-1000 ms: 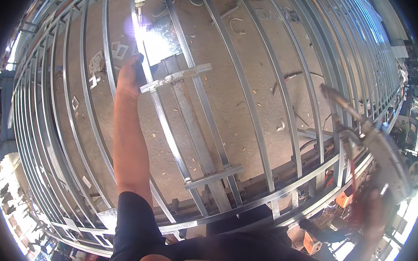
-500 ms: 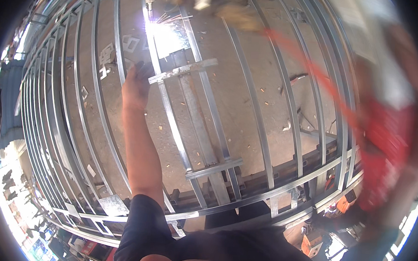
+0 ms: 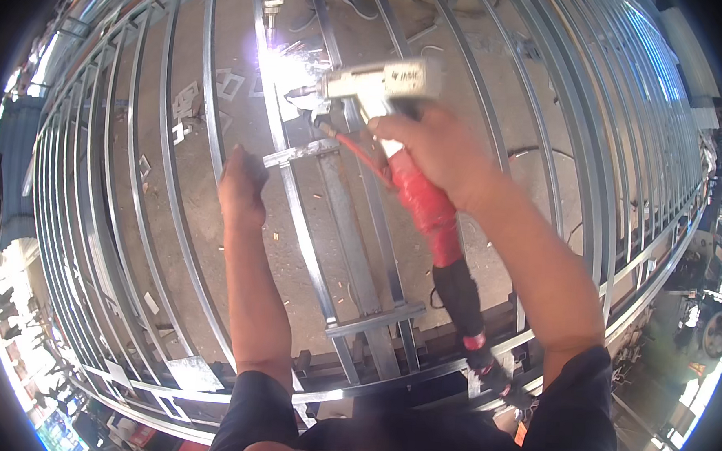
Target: The person welds small metal plates onto a large metal frame using a handheld welding gun. They repeatedly position plates, weld them in place, and move to the next section. A coworker assists by handing over plates and later helps flip the frame.
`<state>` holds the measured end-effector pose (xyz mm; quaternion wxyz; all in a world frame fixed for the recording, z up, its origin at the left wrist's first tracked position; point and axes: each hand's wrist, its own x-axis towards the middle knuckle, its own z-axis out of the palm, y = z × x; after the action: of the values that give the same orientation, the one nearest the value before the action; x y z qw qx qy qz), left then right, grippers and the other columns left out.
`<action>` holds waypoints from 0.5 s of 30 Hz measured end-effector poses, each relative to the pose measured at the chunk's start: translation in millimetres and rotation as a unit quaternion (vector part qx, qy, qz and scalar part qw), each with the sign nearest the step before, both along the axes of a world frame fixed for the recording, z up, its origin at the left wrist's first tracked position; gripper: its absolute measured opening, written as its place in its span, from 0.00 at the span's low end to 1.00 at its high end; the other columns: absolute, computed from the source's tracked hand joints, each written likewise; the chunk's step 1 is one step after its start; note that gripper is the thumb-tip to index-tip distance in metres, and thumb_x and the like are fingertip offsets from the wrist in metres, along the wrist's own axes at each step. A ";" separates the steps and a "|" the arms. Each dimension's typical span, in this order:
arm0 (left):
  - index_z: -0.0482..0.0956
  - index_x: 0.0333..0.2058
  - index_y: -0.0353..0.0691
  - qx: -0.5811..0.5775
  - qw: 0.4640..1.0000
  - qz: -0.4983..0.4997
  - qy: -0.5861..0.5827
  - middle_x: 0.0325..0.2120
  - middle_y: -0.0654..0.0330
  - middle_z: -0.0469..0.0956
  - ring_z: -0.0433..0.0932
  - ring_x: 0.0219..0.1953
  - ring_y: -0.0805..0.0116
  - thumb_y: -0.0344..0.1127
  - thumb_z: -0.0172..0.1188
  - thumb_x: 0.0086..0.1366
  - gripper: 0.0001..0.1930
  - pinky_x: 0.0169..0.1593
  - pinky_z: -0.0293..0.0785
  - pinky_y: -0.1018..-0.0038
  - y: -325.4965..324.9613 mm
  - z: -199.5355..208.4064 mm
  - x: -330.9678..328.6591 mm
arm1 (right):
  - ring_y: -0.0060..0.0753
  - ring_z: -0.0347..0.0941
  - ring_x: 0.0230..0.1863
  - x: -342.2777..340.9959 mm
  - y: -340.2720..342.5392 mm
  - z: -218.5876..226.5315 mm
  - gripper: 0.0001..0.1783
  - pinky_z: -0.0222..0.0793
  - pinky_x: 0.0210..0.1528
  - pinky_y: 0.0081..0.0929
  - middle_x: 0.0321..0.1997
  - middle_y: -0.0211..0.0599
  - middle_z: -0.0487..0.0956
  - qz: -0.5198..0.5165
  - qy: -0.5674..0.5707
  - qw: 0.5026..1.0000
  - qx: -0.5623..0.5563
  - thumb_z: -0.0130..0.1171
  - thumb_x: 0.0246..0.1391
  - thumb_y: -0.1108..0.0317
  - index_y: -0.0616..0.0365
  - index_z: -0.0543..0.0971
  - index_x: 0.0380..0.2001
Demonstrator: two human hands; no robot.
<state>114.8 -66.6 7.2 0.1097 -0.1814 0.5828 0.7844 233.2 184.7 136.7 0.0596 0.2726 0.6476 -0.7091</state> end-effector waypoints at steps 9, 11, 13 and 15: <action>0.68 0.27 0.42 -0.146 0.971 0.013 0.190 0.19 0.69 0.66 0.61 0.22 0.82 0.46 0.54 0.77 0.19 0.26 0.57 0.79 3.7 2.4 5.7 | 0.28 0.76 0.24 13.2 -27.5 -5.5 0.19 0.75 0.26 0.28 0.27 0.39 0.80 0.015 -0.003 0.998 -0.062 0.61 0.61 0.62 0.69 0.77 0.46; 0.69 0.28 0.40 -0.168 0.963 0.041 0.205 0.19 0.69 0.65 0.60 0.22 0.82 0.46 0.54 0.77 0.19 0.27 0.57 0.79 2.8 0.6 5.2 | 0.28 0.76 0.24 12.4 -30.3 -5.6 0.18 0.74 0.26 0.28 0.26 0.39 0.80 0.007 -0.009 0.999 -0.053 0.61 0.61 0.62 0.69 0.78 0.45; 0.69 0.28 0.37 -0.226 0.937 0.067 0.256 0.21 0.67 0.66 0.61 0.25 0.79 0.44 0.53 0.77 0.19 0.29 0.59 0.77 0.2 -1.5 6.4 | 0.27 0.76 0.24 12.9 -30.6 -8.1 0.18 0.74 0.26 0.27 0.26 0.39 0.80 0.006 -0.011 0.999 -0.052 0.61 0.61 0.62 0.68 0.78 0.45; 0.69 0.29 0.36 -0.273 0.907 0.090 0.308 0.22 0.66 0.67 0.61 0.26 0.76 0.43 0.52 0.78 0.19 0.30 0.61 0.75 -2.1 -4.6 6.6 | 0.27 0.76 0.24 13.7 -32.0 -10.2 0.18 0.74 0.26 0.27 0.27 0.38 0.80 0.009 -0.006 0.999 -0.052 0.61 0.61 0.62 0.68 0.78 0.44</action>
<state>121.4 -68.7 2.5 -0.2000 -0.0053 0.7601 0.6183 246.9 152.7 126.5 0.0843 0.2674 0.6120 -0.7395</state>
